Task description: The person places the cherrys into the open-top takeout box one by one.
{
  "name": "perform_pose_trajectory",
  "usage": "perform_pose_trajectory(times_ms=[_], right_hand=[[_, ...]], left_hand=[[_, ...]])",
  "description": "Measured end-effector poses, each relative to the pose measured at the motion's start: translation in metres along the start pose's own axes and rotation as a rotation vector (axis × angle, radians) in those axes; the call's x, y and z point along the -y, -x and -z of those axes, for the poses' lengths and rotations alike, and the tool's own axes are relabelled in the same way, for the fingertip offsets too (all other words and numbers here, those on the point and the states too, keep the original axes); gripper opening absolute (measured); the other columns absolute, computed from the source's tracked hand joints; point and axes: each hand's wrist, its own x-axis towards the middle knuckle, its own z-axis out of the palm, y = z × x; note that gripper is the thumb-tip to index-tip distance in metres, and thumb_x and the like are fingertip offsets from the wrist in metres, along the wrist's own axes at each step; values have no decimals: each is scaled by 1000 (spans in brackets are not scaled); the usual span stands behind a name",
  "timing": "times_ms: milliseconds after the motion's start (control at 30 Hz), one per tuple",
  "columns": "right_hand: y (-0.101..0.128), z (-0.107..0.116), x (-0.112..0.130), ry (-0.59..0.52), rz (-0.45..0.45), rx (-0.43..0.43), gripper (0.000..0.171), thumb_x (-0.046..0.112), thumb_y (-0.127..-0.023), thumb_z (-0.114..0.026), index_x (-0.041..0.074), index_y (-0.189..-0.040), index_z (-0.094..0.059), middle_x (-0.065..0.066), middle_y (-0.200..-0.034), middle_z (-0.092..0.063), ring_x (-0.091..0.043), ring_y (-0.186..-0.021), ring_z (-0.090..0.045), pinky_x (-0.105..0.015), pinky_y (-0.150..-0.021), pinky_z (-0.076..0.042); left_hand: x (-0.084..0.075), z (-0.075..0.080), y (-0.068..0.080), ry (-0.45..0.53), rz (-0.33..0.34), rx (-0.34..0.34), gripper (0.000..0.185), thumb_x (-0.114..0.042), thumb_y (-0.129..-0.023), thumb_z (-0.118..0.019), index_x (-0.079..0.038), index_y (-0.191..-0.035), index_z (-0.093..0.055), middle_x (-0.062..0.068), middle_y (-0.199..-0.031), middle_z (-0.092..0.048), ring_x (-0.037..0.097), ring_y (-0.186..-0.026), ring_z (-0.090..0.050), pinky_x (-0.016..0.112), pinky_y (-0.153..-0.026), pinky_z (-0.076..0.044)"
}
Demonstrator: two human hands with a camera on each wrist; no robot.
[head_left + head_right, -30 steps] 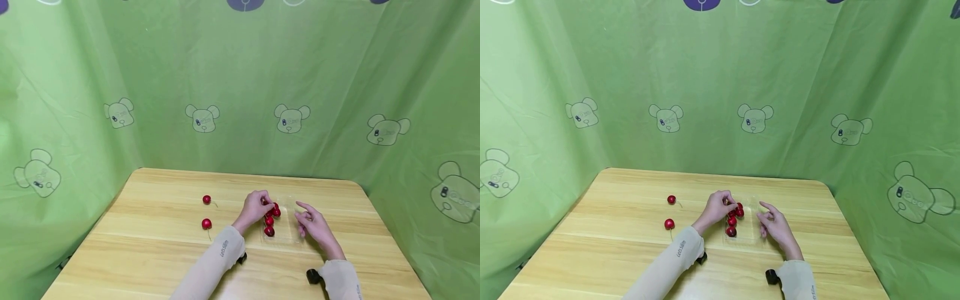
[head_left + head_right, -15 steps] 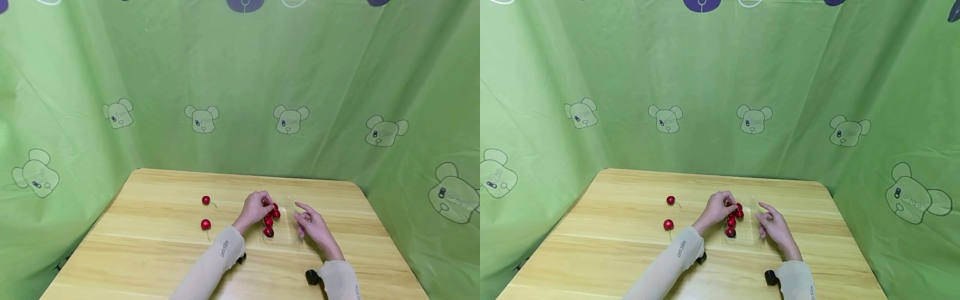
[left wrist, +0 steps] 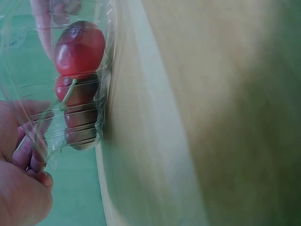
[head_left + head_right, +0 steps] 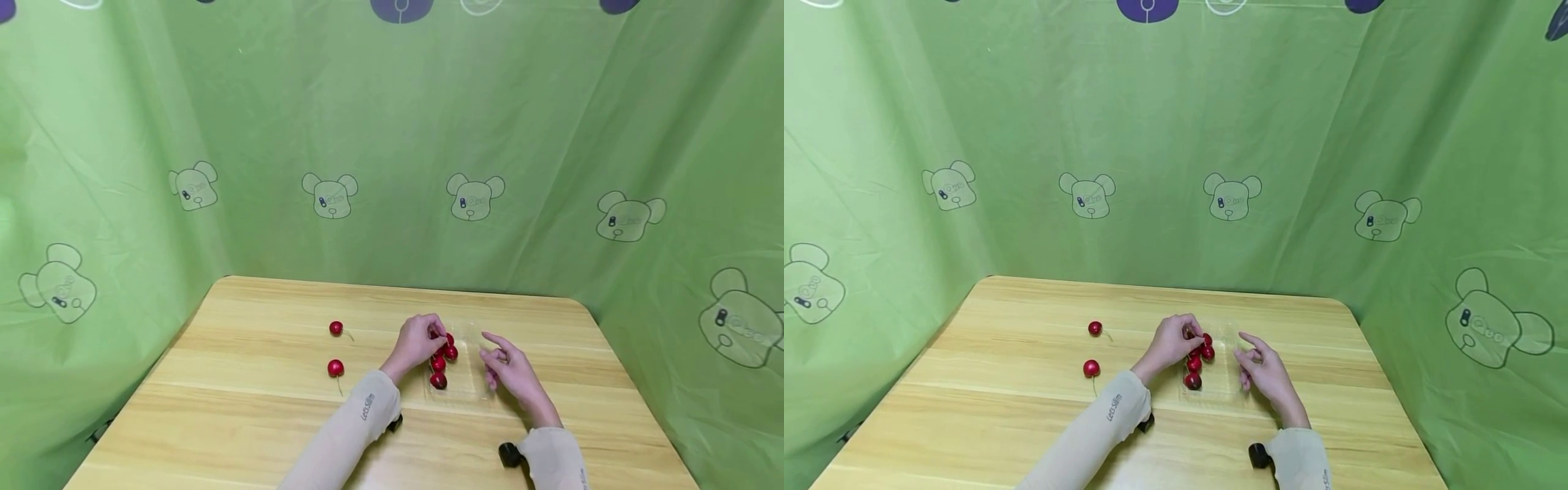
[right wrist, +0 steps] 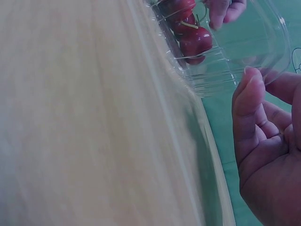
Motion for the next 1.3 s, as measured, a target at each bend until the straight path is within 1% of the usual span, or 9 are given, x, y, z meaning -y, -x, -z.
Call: perform_pose_trajectory(times_ms=[200, 400, 667, 900, 1100, 1300], right_hand=[[0, 0, 0, 6, 3, -2, 61, 19, -105, -63, 3, -157, -36, -27, -88, -64, -15, -56, -59, -31, -53, -56], [1, -1, 0, 17, 8, -1, 61, 19, -105, -62, 2, -157, -36, -28, -88, -63, -15, -55, -59, -31, -52, -55], [0, 0, -1, 25, 7, 0, 60, 19, -105, -62, 3, -157, -36, -28, -88, -63, -15, -56, -59, -31, -53, -56], [1, -1, 2, 16, -9, -4, 60, 19, -105, -62, 5, -158, -36, -25, -89, -63, -15, -58, -60, -31, -55, -57], [1, -1, 2, 19, -8, 1, 61, 19, -106, -61, 4, -158, -35, -25, -89, -63, -15, -58, -60, -31, -55, -57], [0, -2, 0, 7, -5, -1, 60, 18, -105, -62, 3, -158, -36, -26, -89, -64, -14, -56, -59, -30, -53, -56]], left_hand=[[1, 0, -1, -8, -4, -3, 10, -11, -90, -80, -16, -90, -72, -6, -82, -70, 2, -66, -52, 17, -66, -46], [1, 1, 1, -9, 9, -8, 10, -11, -90, -80, -16, -92, -72, -6, -85, -71, 2, -67, -53, 17, -65, -46], [-4, 6, 3, 18, 28, -12, 10, -10, -91, -79, -16, -94, -72, -7, -83, -67, 2, -68, -53, 17, -63, -47], [-8, 19, 5, 52, 21, -28, 9, -12, -91, -80, -16, -94, -72, -7, -82, -68, 2, -69, -55, 18, -62, -49], [-4, 35, 8, 83, 27, -41, 11, -9, -90, -79, -14, -96, -73, -6, -86, -69, 5, -70, -55, 20, -61, -50], [2, 54, 14, 86, 37, -55, 11, -10, -90, -79, -15, -98, -72, -5, -88, -69, 5, -71, -56, 21, -63, -51]])
